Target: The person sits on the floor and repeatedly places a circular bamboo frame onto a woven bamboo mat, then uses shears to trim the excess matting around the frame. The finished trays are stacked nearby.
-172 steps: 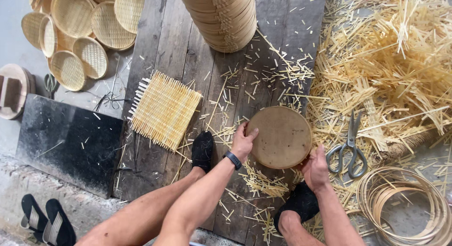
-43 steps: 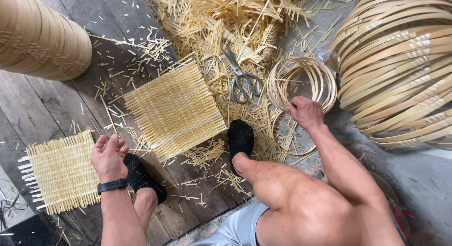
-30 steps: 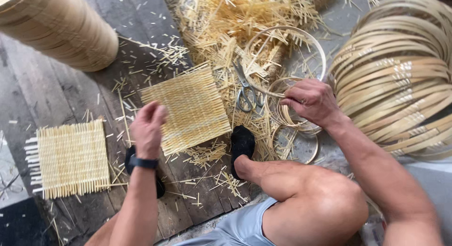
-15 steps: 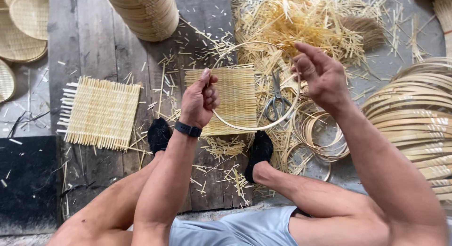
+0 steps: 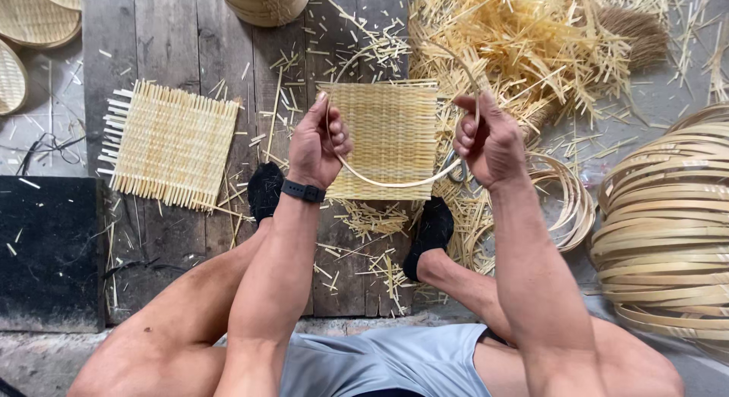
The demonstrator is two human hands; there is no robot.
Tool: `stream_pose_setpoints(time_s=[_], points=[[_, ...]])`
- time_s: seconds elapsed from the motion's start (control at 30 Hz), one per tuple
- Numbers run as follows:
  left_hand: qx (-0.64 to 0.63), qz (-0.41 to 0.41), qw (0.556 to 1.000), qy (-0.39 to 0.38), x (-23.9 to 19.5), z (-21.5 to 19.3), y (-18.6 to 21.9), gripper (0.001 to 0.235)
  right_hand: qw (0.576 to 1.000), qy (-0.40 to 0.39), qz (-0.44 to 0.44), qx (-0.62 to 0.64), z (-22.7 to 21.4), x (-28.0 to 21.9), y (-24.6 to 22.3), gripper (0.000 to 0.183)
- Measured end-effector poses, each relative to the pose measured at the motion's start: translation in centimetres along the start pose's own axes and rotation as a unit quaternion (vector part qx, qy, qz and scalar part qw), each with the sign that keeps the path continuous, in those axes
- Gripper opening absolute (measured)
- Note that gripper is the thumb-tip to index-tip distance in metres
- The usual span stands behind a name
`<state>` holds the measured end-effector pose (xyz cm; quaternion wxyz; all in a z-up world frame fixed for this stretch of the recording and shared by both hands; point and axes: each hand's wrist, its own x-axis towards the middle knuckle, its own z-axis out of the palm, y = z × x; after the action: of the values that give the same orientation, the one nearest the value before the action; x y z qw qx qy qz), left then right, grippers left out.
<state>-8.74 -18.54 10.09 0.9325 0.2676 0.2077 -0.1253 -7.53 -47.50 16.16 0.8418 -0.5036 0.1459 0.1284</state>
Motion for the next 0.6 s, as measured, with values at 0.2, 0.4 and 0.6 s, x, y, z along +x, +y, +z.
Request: stream_pose_setpoints(time_s=[0.2,0.4,0.6], points=[[-0.085,0.045,0.994,0.043,1.5,-2.5,-2.5,0.037,0.987,0.021,0.016,0.156,-1.6,1.7,5.9,0.032],[-0.029,0.039,0.994,0.101,3.2,-4.8,-2.3,0.026,0.994,0.092,-0.009,-0.050,-2.9,3.0,9.3,0.032],[0.283,0.145,0.923,0.216,5.7,-8.2,-4.7,0.020,0.902,0.170,-0.046,-0.395,-5.1,5.5,11.4,0.022]])
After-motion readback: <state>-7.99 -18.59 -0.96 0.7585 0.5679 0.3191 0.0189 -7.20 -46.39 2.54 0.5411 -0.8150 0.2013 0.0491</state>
